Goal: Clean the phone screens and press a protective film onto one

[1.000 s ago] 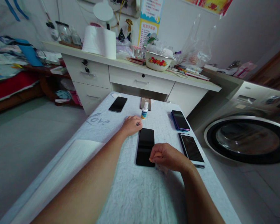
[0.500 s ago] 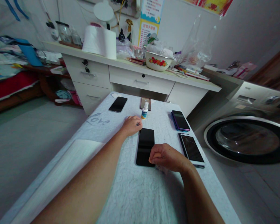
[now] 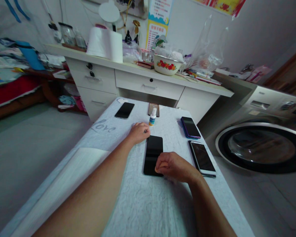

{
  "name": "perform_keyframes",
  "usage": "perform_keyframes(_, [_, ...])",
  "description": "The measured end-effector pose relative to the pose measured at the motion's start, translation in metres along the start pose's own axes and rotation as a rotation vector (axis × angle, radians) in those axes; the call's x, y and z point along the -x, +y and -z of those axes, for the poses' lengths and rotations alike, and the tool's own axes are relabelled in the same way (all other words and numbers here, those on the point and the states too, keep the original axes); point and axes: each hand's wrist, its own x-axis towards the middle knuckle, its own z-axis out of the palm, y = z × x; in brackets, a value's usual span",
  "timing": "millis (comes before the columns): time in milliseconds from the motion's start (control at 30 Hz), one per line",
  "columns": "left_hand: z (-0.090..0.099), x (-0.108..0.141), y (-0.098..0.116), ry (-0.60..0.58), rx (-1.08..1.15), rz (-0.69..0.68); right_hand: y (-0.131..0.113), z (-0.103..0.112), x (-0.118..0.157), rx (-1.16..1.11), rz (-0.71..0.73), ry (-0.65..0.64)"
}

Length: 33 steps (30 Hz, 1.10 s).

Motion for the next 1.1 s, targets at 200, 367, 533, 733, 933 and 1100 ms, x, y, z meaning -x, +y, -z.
perform_keyframes(200, [0.001, 0.0, 0.001, 0.002, 0.01, 0.001, -0.006, -0.001, 0.0, 0.05, 0.02, 0.026])
perform_keyframes(367, [0.001, 0.0, 0.0, -0.001, 0.015, -0.007, -0.007, -0.002, -0.001, 0.143, 0.081, 0.047])
perform_keyframes(533, [0.001, 0.0, 0.001, -0.001, 0.018, 0.002, -0.009, -0.005, -0.003, 0.214, 0.175, 0.064])
perform_keyframes(733, [0.001, 0.0, 0.0, -0.007, 0.01, -0.005, -0.01, -0.011, -0.006, 0.265, 0.241, 0.104])
perform_keyframes(933, [0.0, 0.0, 0.0, 0.007, 0.016, -0.003, -0.01, -0.016, -0.009, 0.342, 0.338, 0.117])
perform_keyframes(1100, [0.0, 0.001, -0.001, 0.005, 0.017, -0.005, -0.01, -0.021, -0.013, 0.385, 0.402, 0.123])
